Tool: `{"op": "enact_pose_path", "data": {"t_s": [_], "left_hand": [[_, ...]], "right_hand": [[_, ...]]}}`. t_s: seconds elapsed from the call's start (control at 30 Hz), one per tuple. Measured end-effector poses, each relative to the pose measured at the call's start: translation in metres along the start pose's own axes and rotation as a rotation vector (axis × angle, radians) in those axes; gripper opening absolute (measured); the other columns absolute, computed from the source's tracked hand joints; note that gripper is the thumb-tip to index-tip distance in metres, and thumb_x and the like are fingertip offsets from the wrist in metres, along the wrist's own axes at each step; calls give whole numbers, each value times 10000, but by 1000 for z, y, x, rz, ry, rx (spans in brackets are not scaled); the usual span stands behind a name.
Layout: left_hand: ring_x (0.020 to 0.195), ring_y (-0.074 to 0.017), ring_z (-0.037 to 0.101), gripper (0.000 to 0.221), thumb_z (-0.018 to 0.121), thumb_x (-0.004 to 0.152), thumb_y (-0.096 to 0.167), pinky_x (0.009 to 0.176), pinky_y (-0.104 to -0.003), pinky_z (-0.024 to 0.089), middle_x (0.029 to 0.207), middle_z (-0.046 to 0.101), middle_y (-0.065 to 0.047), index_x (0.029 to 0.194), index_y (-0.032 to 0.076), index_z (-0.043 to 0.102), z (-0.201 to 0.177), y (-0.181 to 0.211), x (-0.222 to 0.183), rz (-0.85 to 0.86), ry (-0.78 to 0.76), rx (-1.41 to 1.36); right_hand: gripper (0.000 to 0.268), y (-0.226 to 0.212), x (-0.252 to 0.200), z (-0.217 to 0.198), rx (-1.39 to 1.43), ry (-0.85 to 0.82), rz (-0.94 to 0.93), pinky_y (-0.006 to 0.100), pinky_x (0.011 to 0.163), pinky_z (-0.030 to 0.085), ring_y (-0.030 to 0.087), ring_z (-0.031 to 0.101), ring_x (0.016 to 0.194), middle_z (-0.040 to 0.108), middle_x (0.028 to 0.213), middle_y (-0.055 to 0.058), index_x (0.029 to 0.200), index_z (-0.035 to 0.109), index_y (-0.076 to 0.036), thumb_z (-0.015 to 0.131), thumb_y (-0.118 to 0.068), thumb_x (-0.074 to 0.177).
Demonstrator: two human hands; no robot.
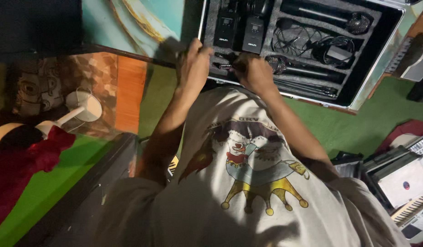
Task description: The person organizes audio equipment by placing a headset microphone, cables, and a wireless transmitter into a padded hard-shell case.
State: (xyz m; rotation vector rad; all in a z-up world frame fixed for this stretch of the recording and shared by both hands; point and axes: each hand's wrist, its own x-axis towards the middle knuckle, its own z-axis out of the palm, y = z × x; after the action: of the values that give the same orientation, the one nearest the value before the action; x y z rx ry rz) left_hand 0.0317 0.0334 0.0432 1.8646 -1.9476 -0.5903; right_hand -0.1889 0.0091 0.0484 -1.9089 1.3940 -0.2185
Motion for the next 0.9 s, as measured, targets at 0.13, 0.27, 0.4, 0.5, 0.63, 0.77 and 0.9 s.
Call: {"op": "enact_pose_path", "data": {"t_s": [0.13,0.27,0.4,0.5,0.63,0.77,0.9], "left_hand": [[1019,-331,505,223,689,809,58,879,-480,376,1006,554,-86,913,169,851,0,6,-4,131,4,31],[1081,-327,446,177,703,835,109,936,-470,338,1083,534,-104,914,171,848,3,4,-7,169,-59,126],[1088,-328,443,215,707,796,116,960,-478,335,1079,528,-102,934,184,856,4,2,-8,172,-81,118],[1116,-342,441,221,715,772,134,993,-494,327,1105,536,-114,936,181,855,3,1,-8,172,-102,104],[1162,-350,441,220,737,744,211,1063,-554,287,1151,551,-139,927,157,847,-2,2,-10,218,-114,91],[1179,-360,443,226,739,777,272,1074,-571,271,1153,556,-162,922,128,834,-2,8,-11,207,-185,116],[1186,-355,452,207,736,803,292,1067,-552,286,1146,573,-164,878,120,823,3,13,-13,212,-206,137]], "right_hand": [[159,-7,2,-4,-118,-15,-127,481,704,575,366,722,807,760,975,132,1028,802,-179,764,-228,881],[179,-12,10,2,-100,-44,-154,476,708,574,362,719,815,759,1005,110,1023,815,-225,774,-249,851],[208,-8,15,11,-67,14,-181,465,731,572,352,714,893,738,1034,108,1026,777,-156,785,-250,840],[141,2,17,17,-106,-31,-161,466,712,580,337,719,866,738,1035,89,951,789,-204,767,-262,824],[184,11,17,21,-438,-67,-290,461,654,580,317,731,857,729,1053,104,1077,765,-186,674,-201,918],[221,10,8,11,-473,-19,-425,435,620,577,285,737,815,727,1036,117,1120,756,-163,643,-186,932],[375,4,3,3,-514,-159,-409,440,493,565,304,727,635,732,963,159,1115,786,-244,634,-102,803]]}}
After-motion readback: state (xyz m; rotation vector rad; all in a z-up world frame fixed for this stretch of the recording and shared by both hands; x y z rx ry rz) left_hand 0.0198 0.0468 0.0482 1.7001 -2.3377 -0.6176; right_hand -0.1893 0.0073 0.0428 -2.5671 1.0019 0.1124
